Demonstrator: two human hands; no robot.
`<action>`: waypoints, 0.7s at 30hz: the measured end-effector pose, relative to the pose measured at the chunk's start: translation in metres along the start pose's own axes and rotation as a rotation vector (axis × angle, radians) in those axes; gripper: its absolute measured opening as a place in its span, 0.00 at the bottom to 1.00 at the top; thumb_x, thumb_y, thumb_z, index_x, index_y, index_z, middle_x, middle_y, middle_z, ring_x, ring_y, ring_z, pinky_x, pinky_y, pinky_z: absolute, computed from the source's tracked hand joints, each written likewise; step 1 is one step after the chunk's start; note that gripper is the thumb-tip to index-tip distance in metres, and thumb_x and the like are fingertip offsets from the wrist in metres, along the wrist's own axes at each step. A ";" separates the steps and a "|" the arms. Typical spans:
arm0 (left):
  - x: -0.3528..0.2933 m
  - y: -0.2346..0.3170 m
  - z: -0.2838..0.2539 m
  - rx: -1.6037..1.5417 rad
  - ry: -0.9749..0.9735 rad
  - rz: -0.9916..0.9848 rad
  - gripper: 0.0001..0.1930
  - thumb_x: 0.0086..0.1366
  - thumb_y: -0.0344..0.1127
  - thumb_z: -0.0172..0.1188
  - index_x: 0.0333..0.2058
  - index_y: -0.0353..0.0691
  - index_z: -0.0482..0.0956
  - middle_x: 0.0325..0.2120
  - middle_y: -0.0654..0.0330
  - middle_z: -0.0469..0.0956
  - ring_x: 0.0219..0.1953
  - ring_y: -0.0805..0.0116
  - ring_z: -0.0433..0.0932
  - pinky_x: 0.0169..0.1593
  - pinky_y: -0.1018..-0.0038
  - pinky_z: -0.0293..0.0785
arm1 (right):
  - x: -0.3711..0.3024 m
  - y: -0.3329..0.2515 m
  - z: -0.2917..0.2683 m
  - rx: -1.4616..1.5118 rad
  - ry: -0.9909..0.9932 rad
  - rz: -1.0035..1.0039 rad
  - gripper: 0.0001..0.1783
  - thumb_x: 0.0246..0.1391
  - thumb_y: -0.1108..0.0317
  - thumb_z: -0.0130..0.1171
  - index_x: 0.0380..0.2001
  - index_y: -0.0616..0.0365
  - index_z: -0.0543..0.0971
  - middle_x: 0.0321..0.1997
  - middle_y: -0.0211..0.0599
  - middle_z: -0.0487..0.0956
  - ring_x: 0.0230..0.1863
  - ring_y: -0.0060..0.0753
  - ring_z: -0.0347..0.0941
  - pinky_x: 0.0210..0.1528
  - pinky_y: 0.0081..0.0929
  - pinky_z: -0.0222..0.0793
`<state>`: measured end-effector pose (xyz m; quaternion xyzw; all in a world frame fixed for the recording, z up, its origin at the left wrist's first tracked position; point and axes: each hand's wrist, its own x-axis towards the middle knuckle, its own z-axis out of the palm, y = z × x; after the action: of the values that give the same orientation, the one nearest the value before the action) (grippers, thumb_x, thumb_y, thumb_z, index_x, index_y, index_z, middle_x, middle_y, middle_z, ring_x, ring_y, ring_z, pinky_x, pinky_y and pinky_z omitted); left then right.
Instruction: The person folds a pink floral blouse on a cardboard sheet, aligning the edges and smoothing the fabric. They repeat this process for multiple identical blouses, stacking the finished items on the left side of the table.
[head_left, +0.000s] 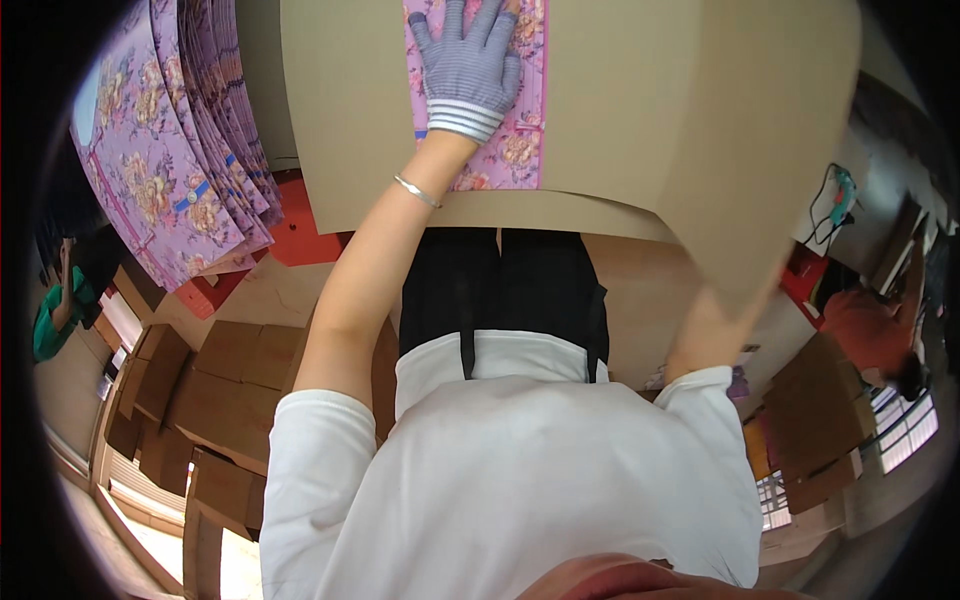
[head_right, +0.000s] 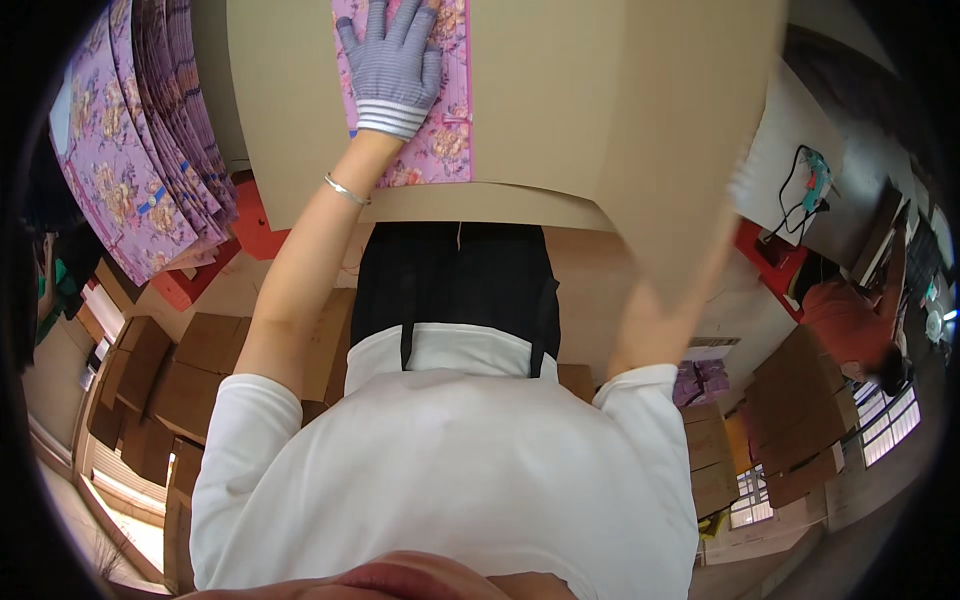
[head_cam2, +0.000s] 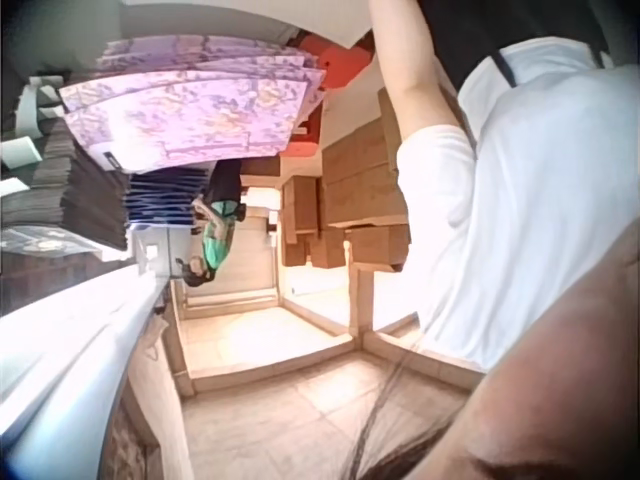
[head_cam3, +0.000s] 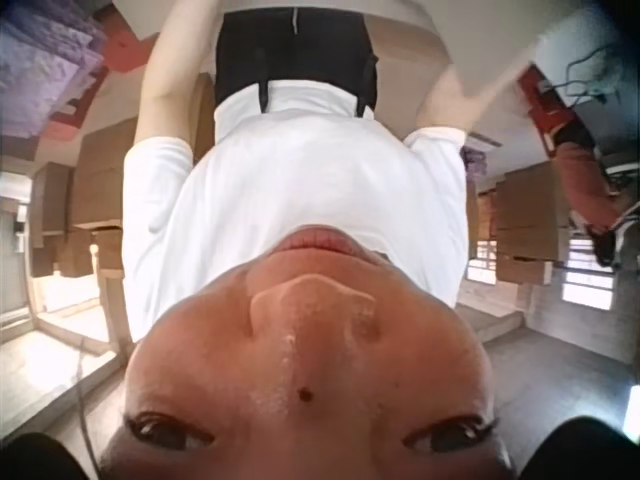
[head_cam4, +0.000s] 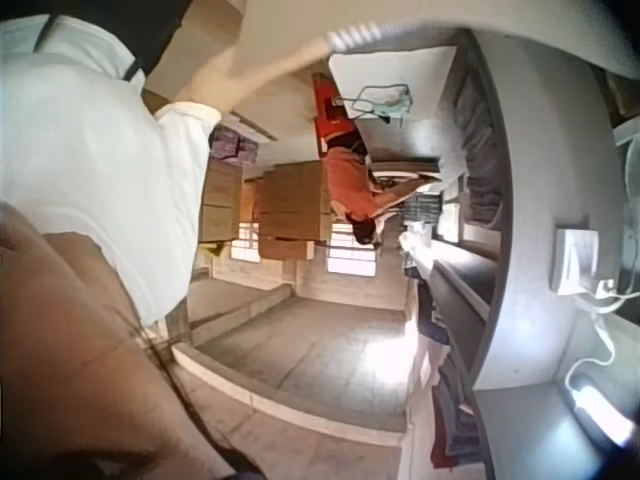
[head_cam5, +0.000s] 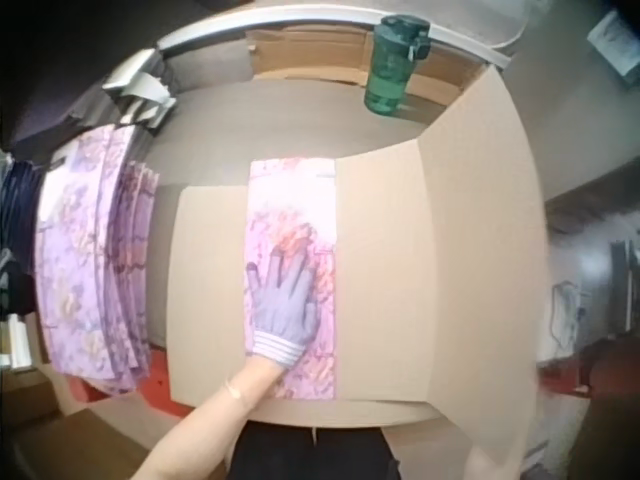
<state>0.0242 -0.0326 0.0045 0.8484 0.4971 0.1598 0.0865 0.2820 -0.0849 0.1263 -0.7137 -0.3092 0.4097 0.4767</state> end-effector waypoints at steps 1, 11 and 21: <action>-0.003 -0.002 0.001 0.015 0.004 -0.011 0.28 0.54 0.38 0.53 0.55 0.37 0.70 0.61 0.50 0.64 0.63 0.40 0.59 0.63 0.33 0.47 | 0.004 0.021 0.029 -0.119 -0.054 -0.117 0.36 0.56 0.44 0.53 0.60 0.58 0.69 0.65 0.51 0.64 0.67 0.54 0.56 0.66 0.50 0.54; -0.005 -0.004 0.006 -0.062 0.013 -0.020 0.27 0.53 0.38 0.54 0.54 0.37 0.72 0.61 0.51 0.66 0.64 0.41 0.59 0.65 0.33 0.43 | 0.024 0.110 0.098 -1.176 0.191 -0.668 0.31 0.54 0.53 0.57 0.58 0.59 0.70 0.67 0.51 0.63 0.65 0.64 0.58 0.66 0.56 0.54; -0.001 -0.008 0.015 -0.054 0.028 0.062 0.21 0.49 0.41 0.63 0.45 0.53 0.80 0.59 0.56 0.68 0.63 0.43 0.59 0.57 0.23 0.45 | 0.030 0.114 0.105 -1.209 0.208 -0.649 0.30 0.48 0.48 0.63 0.54 0.46 0.77 0.67 0.41 0.65 0.67 0.60 0.54 0.62 0.60 0.53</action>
<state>0.0224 -0.0293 -0.0125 0.8585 0.4672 0.1876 0.0974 0.2098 -0.0557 -0.0105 -0.7610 -0.6337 -0.0682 0.1208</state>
